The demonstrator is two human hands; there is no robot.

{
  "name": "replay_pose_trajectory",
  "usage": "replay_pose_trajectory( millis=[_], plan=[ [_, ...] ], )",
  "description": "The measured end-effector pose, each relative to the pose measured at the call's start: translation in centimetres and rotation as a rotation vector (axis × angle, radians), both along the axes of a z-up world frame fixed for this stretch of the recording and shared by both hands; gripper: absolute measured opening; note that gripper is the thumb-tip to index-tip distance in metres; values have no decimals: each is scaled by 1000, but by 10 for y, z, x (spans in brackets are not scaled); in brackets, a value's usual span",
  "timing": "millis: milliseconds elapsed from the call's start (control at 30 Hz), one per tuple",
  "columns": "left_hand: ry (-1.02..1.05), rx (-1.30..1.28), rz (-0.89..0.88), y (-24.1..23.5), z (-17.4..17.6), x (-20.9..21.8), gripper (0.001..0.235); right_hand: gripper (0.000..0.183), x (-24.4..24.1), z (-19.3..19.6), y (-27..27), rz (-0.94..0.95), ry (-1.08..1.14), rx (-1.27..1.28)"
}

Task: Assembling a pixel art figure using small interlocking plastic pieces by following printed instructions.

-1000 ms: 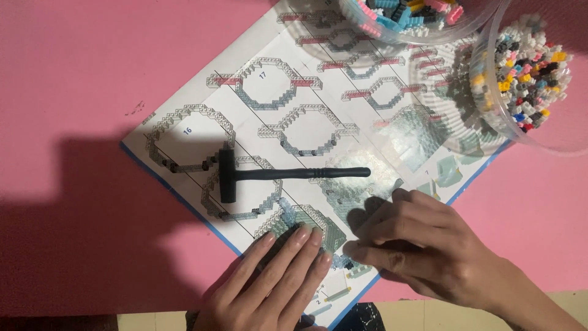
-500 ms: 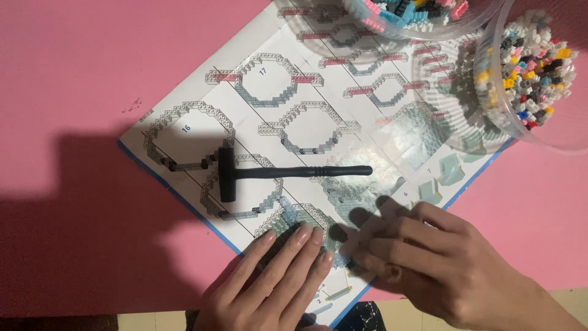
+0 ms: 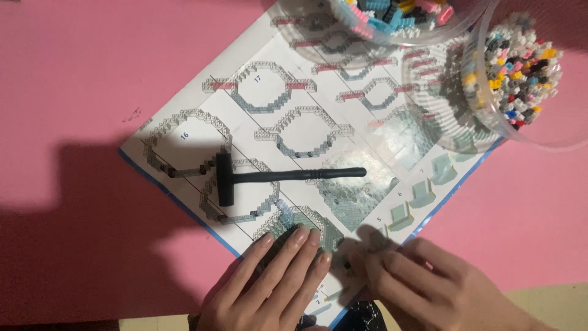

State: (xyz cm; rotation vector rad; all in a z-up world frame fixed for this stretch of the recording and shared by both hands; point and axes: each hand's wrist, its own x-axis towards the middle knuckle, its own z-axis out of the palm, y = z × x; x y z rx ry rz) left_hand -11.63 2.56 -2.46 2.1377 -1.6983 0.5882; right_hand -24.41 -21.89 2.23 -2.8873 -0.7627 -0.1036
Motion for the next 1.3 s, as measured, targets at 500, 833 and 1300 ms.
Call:
replay_pose_trajectory(
  millis=[500,833,1300],
  plan=[
    [-192,42,-15,1,-6,6,34,36,-11,-26,40,-354,-274,-91],
    [-163,-5,58,-3,-6,0,36,49,-11,-33,45,-589,-271,210],
    [-84,-67,7,7,-24,-4,24,33,1,-20,51,-865,-152,393]
  ],
)
